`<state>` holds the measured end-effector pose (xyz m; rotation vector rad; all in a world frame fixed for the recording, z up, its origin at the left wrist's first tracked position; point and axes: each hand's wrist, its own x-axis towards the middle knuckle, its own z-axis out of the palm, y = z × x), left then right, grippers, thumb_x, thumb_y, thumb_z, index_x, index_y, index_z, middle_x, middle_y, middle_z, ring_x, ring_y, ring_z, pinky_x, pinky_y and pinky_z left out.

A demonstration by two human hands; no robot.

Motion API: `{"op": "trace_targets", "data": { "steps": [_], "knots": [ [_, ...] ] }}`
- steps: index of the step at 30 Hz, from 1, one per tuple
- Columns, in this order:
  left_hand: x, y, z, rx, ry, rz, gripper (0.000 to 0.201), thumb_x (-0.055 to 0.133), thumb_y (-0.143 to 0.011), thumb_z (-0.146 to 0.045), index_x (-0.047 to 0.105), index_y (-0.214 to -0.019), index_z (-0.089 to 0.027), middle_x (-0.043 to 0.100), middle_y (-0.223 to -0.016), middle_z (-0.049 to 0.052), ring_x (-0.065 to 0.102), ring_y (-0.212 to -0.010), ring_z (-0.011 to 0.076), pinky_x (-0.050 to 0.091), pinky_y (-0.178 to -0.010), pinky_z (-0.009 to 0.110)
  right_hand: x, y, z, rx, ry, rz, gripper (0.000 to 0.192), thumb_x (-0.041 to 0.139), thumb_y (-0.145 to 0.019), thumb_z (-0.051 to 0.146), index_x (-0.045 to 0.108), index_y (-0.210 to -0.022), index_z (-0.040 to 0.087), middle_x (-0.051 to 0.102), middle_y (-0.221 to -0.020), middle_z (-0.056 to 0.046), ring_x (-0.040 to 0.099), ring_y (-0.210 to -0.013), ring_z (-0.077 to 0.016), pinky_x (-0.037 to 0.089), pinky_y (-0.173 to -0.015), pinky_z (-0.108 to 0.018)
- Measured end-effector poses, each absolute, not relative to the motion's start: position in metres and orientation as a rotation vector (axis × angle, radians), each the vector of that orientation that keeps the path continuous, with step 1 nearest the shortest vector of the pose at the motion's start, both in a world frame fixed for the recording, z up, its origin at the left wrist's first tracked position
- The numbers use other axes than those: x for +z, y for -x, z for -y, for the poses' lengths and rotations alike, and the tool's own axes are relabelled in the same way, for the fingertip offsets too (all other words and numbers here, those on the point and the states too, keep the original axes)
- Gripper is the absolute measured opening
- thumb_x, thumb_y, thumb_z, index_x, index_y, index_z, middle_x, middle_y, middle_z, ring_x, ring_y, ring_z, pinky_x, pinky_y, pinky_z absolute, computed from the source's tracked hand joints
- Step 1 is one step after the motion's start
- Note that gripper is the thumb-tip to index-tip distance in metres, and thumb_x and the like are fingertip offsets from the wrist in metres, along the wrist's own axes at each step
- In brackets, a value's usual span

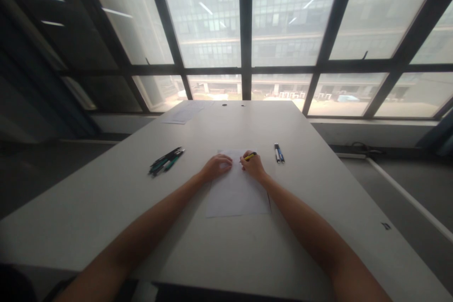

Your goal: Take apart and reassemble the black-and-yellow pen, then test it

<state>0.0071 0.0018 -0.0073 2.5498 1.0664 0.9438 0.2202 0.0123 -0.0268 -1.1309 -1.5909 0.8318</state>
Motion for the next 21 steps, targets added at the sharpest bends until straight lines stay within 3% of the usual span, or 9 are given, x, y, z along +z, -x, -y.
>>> {"op": "trace_targets", "data": {
  "steps": [7,10,14,17,21],
  "knots": [
    [-0.012,-0.006,-0.004,0.965,-2.540,-1.074,0.009,0.068,-0.080,-0.022,0.075,-0.085,-0.022,0.073,-0.099,0.005,0.066,-0.095,0.0187,0.049,-0.093,0.034,-0.019,-0.226,-0.011,0.620,1.100,1.378,0.032,0.061,-0.080,0.050,0.055,-0.073,0.019,0.059,-0.053,0.001,0.052,-0.041,-0.0104,0.038,-0.039,-0.019],
    [-0.011,-0.006,-0.003,0.976,-2.551,-1.096,0.009,0.066,-0.082,-0.024,0.074,-0.086,-0.022,0.073,-0.101,0.005,0.065,-0.096,0.0191,0.049,-0.094,0.035,-0.013,-0.228,-0.009,0.667,1.032,1.358,0.031,0.061,-0.079,0.049,0.058,-0.076,0.018,0.061,-0.057,0.000,0.052,-0.044,-0.0104,0.039,-0.041,-0.021],
    [-0.003,-0.006,0.001,1.081,-2.533,-1.173,0.029,0.066,-0.086,-0.031,0.067,-0.113,-0.022,0.070,-0.109,0.007,0.062,-0.104,0.0216,0.046,-0.097,0.040,-0.007,-0.227,-0.003,0.945,0.885,1.385,0.034,0.053,-0.082,0.048,0.064,-0.086,0.016,0.068,-0.068,-0.005,0.056,-0.049,-0.0121,0.038,-0.041,-0.022],
    [0.002,-0.007,0.005,1.144,-2.532,-1.137,0.044,0.067,-0.085,-0.035,0.059,-0.127,-0.024,0.069,-0.112,0.007,0.059,-0.108,0.0222,0.045,-0.098,0.041,-0.004,-0.222,0.005,1.101,0.816,1.479,0.032,0.054,-0.081,0.046,0.064,-0.087,0.016,0.066,-0.064,-0.003,0.053,-0.047,-0.0110,0.036,-0.041,-0.021],
    [0.002,-0.008,0.005,1.109,-2.578,-1.085,0.023,0.064,-0.088,-0.037,0.070,-0.105,-0.023,0.071,-0.096,0.006,0.061,-0.098,0.0209,0.046,-0.093,0.038,-0.002,-0.217,0.013,1.199,0.757,1.564,0.029,0.063,-0.077,0.048,0.058,-0.082,0.019,0.066,-0.066,-0.001,0.052,-0.048,-0.0099,0.036,-0.042,-0.019]
  ]
}}
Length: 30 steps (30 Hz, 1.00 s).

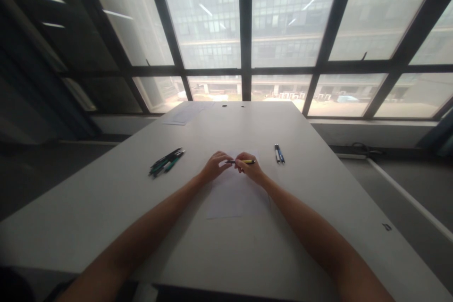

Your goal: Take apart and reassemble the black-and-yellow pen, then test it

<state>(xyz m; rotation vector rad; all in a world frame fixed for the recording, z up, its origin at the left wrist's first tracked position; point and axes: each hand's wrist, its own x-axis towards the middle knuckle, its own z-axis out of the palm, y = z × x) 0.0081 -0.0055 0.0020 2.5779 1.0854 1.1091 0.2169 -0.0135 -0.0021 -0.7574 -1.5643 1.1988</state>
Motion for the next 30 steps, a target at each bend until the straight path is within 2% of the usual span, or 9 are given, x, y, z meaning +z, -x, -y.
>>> {"op": "trace_targets", "data": {
  "steps": [3,7,9,16,20,23,26,30],
  "knots": [
    [0.000,-0.008,0.003,1.124,-2.571,-1.127,0.018,0.064,-0.089,-0.036,0.072,-0.092,-0.021,0.070,-0.087,0.006,0.061,-0.090,0.0200,0.047,-0.088,0.036,0.000,-0.217,0.014,1.194,0.786,1.545,0.039,0.063,-0.078,0.057,0.061,-0.084,0.019,0.065,-0.065,-0.001,0.051,-0.047,-0.0100,0.035,-0.040,-0.019],
    [-0.002,-0.006,0.000,1.235,-2.510,-1.181,0.016,0.065,-0.088,-0.035,0.072,-0.091,-0.021,0.069,-0.085,0.005,0.059,-0.085,0.0194,0.048,-0.083,0.035,-0.003,-0.224,0.005,1.092,0.873,1.325,0.065,0.031,-0.087,0.075,0.062,-0.089,0.018,0.058,-0.056,0.000,0.047,-0.041,-0.0110,0.032,-0.038,-0.021],
    [-0.003,-0.006,0.000,1.254,-2.504,-1.187,0.016,0.066,-0.087,-0.035,0.073,-0.090,-0.021,0.069,-0.085,0.005,0.059,-0.085,0.0195,0.048,-0.081,0.035,-0.008,-0.226,0.000,0.967,0.942,1.274,0.069,0.024,-0.088,0.076,0.061,-0.087,0.018,0.056,-0.055,0.000,0.046,-0.041,-0.0112,0.033,-0.038,-0.022],
    [-0.004,-0.004,0.000,1.212,-2.569,-1.170,0.019,0.066,-0.087,-0.038,0.075,-0.089,-0.022,0.072,-0.084,0.006,0.061,-0.084,0.0194,0.048,-0.081,0.035,-0.019,-0.226,-0.001,0.682,1.042,1.543,0.063,0.022,-0.095,0.067,0.062,-0.103,0.019,0.060,-0.065,-0.001,0.052,-0.048,-0.0121,0.042,-0.048,-0.022],
    [-0.003,0.001,0.001,1.157,-2.630,-1.204,0.021,0.065,-0.087,-0.042,0.076,-0.088,-0.024,0.073,-0.085,0.006,0.061,-0.088,0.0205,0.046,-0.083,0.036,-0.013,-0.230,0.004,0.641,1.039,1.714,0.052,0.028,-0.097,0.059,0.054,-0.122,0.021,0.064,-0.071,0.000,0.056,-0.053,-0.0133,0.043,-0.051,-0.022],
    [-0.002,0.004,0.001,1.122,-2.660,-1.245,0.021,0.065,-0.087,-0.042,0.076,-0.089,-0.025,0.073,-0.086,0.006,0.061,-0.090,0.0210,0.045,-0.085,0.037,-0.010,-0.232,0.006,0.612,1.046,1.844,0.044,0.031,-0.099,0.051,0.049,-0.128,0.023,0.066,-0.075,0.000,0.059,-0.059,-0.0144,0.044,-0.056,-0.023],
    [0.000,0.003,0.002,1.154,-2.642,-1.331,0.018,0.066,-0.087,-0.039,0.076,-0.092,-0.025,0.072,-0.089,0.006,0.060,-0.091,0.0218,0.044,-0.086,0.038,-0.008,-0.231,0.007,0.446,1.104,1.874,0.035,0.041,-0.098,0.044,0.054,-0.122,0.022,0.067,-0.080,-0.001,0.059,-0.064,-0.0157,0.044,-0.062,-0.025],
    [0.002,0.002,0.001,1.185,-2.615,-1.429,0.015,0.067,-0.086,-0.036,0.075,-0.094,-0.026,0.072,-0.093,0.006,0.059,-0.094,0.0225,0.042,-0.089,0.039,-0.001,-0.229,0.010,0.081,1.147,1.932,0.023,0.051,-0.095,0.039,0.066,-0.092,0.021,0.066,-0.087,-0.006,0.059,-0.081,-0.0193,0.042,-0.075,-0.029]
  ]
}}
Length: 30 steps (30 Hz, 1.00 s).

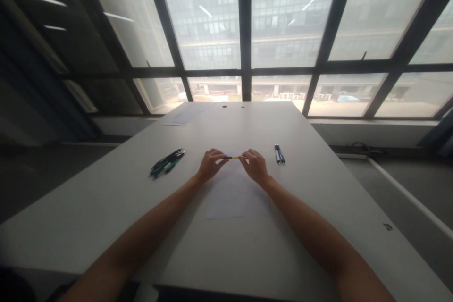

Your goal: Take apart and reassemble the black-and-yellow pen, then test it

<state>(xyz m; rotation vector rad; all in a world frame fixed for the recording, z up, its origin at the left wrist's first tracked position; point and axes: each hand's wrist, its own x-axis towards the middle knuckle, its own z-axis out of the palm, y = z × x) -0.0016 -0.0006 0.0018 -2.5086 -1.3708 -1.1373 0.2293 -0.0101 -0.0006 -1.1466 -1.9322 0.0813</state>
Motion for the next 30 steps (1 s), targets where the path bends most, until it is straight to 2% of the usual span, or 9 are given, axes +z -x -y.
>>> {"op": "trace_targets", "data": {
  "steps": [5,9,11,14,18,30],
  "knots": [
    [0.005,0.002,0.003,-1.117,2.440,1.395,0.016,0.068,-0.085,-0.035,0.074,-0.098,-0.027,0.070,-0.100,0.006,0.057,-0.099,0.0244,0.039,-0.092,0.040,0.005,-0.230,0.014,-0.109,1.112,2.134,0.013,0.061,-0.091,0.031,0.069,-0.087,0.022,0.065,-0.089,-0.007,0.055,-0.091,-0.0217,0.038,-0.081,-0.033],
    [0.008,0.000,0.006,-1.243,2.327,1.458,0.038,0.067,-0.086,-0.037,0.063,-0.122,-0.026,0.067,-0.111,0.007,0.056,-0.106,0.0258,0.040,-0.094,0.039,0.002,-0.232,0.010,-0.154,1.250,2.045,0.014,0.061,-0.091,0.029,0.070,-0.086,0.021,0.064,-0.090,-0.008,0.053,-0.093,-0.0231,0.037,-0.081,-0.034],
    [0.007,0.000,0.006,-1.287,2.301,1.484,0.038,0.063,-0.089,-0.034,0.058,-0.126,-0.024,0.067,-0.111,0.007,0.056,-0.107,0.0248,0.040,-0.095,0.039,0.001,-0.237,0.006,-0.182,1.382,1.948,0.016,0.059,-0.092,0.030,0.071,-0.086,0.019,0.064,-0.090,-0.010,0.053,-0.092,-0.0240,0.035,-0.081,-0.035],
    [0.004,0.001,0.003,-1.272,2.290,1.532,0.027,0.055,-0.092,-0.025,0.060,-0.119,-0.022,0.067,-0.106,0.005,0.057,-0.104,0.0229,0.042,-0.095,0.038,0.002,-0.251,-0.003,-0.227,1.582,1.852,0.020,0.055,-0.093,0.030,0.070,-0.088,0.017,0.065,-0.093,-0.012,0.053,-0.095,-0.0250,0.032,-0.082,-0.035],
    [0.000,0.003,-0.001,-1.235,2.270,1.597,0.026,0.053,-0.089,-0.016,0.062,-0.112,-0.020,0.068,-0.102,0.005,0.058,-0.100,0.0220,0.044,-0.095,0.038,0.004,-0.271,-0.014,-0.281,1.829,1.738,0.021,0.050,-0.094,0.026,0.067,-0.101,0.016,0.066,-0.100,-0.012,0.053,-0.100,-0.0252,0.031,-0.083,-0.035],
    [0.000,0.001,0.000,-1.199,2.321,1.597,0.020,0.053,-0.087,-0.014,0.066,-0.101,-0.018,0.069,-0.100,0.007,0.059,-0.099,0.0224,0.045,-0.094,0.038,-0.006,-0.289,-0.024,-0.358,2.117,1.673,0.020,0.050,-0.091,0.022,0.065,-0.099,0.012,0.066,-0.100,-0.018,0.054,-0.100,-0.0282,0.032,-0.083,-0.041]
  ]
}}
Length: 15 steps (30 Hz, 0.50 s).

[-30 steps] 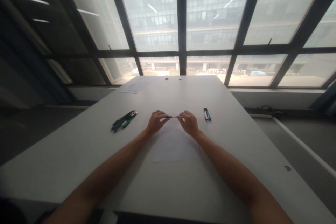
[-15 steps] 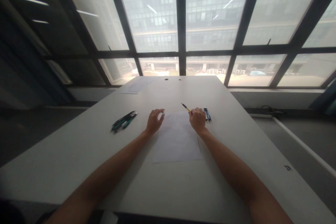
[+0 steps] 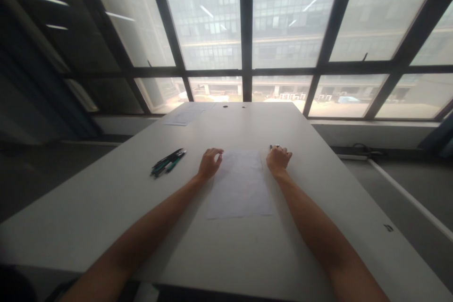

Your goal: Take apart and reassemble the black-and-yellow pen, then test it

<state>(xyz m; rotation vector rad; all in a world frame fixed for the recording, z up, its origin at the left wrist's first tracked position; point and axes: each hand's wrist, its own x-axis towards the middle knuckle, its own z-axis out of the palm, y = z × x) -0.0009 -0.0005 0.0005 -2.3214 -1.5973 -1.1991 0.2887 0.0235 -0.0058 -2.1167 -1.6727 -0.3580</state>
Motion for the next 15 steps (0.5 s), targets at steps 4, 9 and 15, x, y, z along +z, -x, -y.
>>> {"op": "trace_targets", "data": {
  "steps": [4,9,15],
  "knots": [
    [0.0008,0.0006,0.0002,-1.202,2.324,1.596,0.019,0.053,-0.087,-0.014,0.067,-0.099,-0.019,0.069,-0.101,0.007,0.058,-0.100,0.0225,0.045,-0.094,0.038,-0.0096,-0.2910,-0.0273,-0.352,2.150,1.682,0.019,0.054,-0.089,0.024,0.066,-0.098,0.012,0.066,-0.100,-0.018,0.054,-0.101,-0.0290,0.033,-0.084,-0.041],
    [0.0020,-0.0005,0.0011,-1.212,2.325,1.577,0.018,0.053,-0.087,-0.015,0.067,-0.098,-0.019,0.068,-0.099,0.007,0.058,-0.100,0.0229,0.045,-0.095,0.039,-0.0087,-0.2930,-0.0279,-0.339,2.179,1.664,0.020,0.055,-0.089,0.024,0.066,-0.100,0.012,0.066,-0.102,-0.018,0.054,-0.103,-0.0288,0.034,-0.084,-0.040],
    [0.0019,-0.0009,0.0014,-1.212,2.326,1.559,0.018,0.054,-0.086,-0.015,0.067,-0.098,-0.019,0.068,-0.100,0.006,0.057,-0.100,0.0226,0.045,-0.095,0.039,-0.0065,-0.2929,-0.0268,-0.287,2.196,1.679,0.021,0.052,-0.090,0.023,0.065,-0.103,0.013,0.067,-0.101,-0.017,0.057,-0.101,-0.0275,0.034,-0.084,-0.040]
  ]
}}
